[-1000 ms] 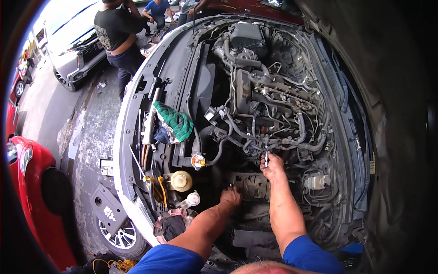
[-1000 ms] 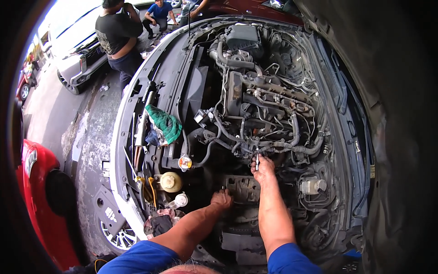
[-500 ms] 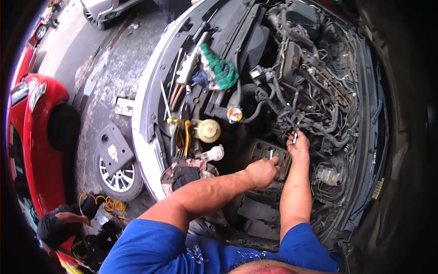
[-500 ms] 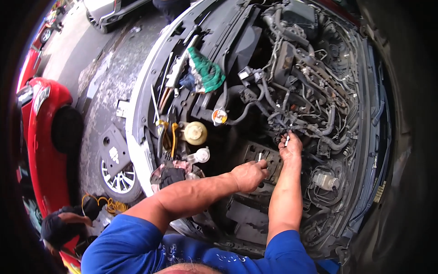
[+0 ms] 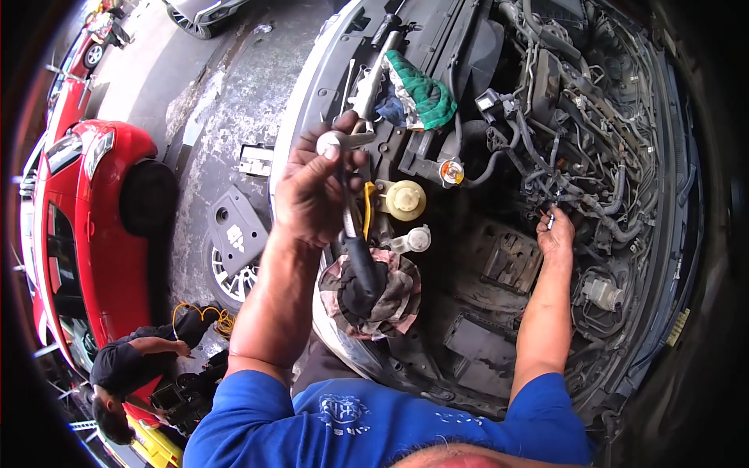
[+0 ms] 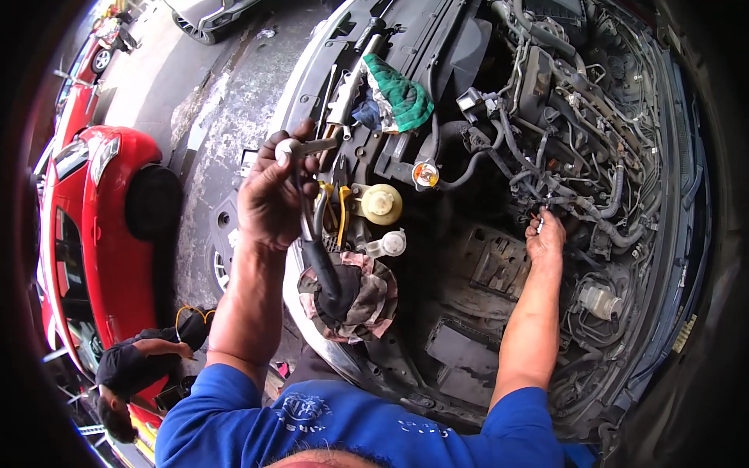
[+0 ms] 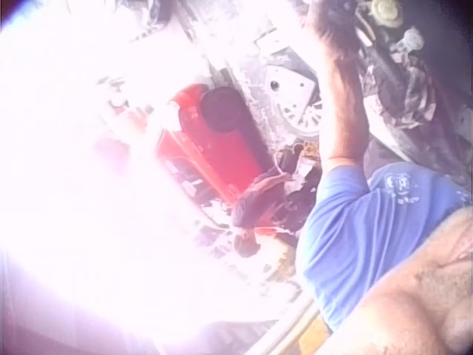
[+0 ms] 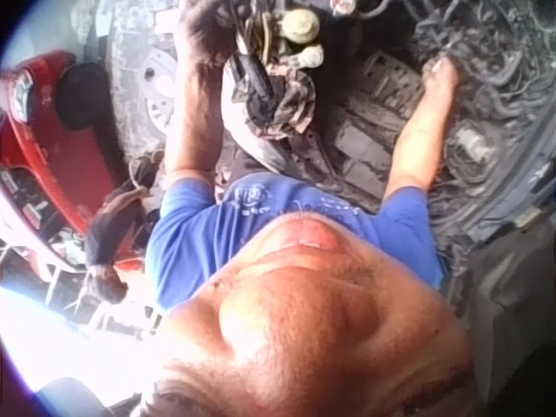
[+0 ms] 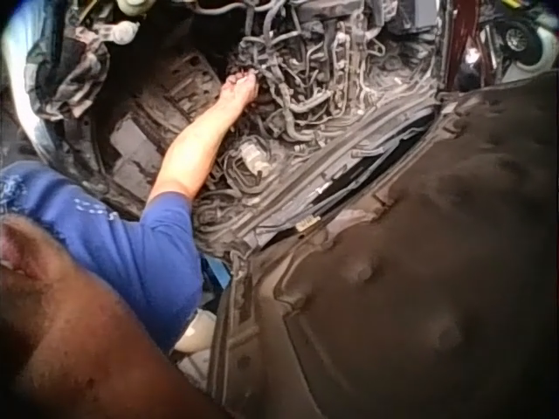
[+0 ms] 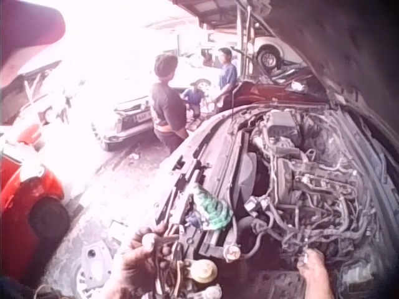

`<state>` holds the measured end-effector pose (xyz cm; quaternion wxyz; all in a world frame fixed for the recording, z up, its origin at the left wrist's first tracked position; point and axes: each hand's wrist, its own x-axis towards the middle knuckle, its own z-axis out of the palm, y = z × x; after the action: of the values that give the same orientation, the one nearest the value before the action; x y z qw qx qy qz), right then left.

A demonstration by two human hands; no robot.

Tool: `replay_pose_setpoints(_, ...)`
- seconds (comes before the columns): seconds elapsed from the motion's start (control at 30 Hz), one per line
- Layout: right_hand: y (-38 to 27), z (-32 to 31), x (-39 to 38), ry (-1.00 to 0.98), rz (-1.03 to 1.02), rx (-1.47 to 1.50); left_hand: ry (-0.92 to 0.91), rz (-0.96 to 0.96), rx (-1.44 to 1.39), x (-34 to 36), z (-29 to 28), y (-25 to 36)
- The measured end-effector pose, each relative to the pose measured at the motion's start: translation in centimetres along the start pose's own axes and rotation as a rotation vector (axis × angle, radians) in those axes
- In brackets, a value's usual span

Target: Inspecting and repairing various components within a car's engine bay, including working on the throttle body.

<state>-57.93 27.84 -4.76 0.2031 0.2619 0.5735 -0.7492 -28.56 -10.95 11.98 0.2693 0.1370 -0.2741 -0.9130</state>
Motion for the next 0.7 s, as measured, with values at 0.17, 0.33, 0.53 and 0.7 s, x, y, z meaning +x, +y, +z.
replay_pose_setpoints(0.17,-0.2,0.6,-0.9,0.081,-0.076,-0.023,0.111,-0.289,0.578,1.7,-3.0,3.7)
replay_pose_setpoints(0.33,-0.2,1.5,-1.0,0.078,-0.001,-0.018,-0.054,-0.324,1.001,4.1,-6.7,2.7)
replay_pose_setpoints(0.53,0.0,1.3,-1.3,-0.007,-0.070,-0.039,-0.271,-0.195,1.338,6.8,-7.6,1.3)
replay_pose_setpoints(0.7,-0.2,1.4,-1.7,0.088,-0.073,-0.102,-0.469,-0.204,1.453,7.4,-6.9,2.1)
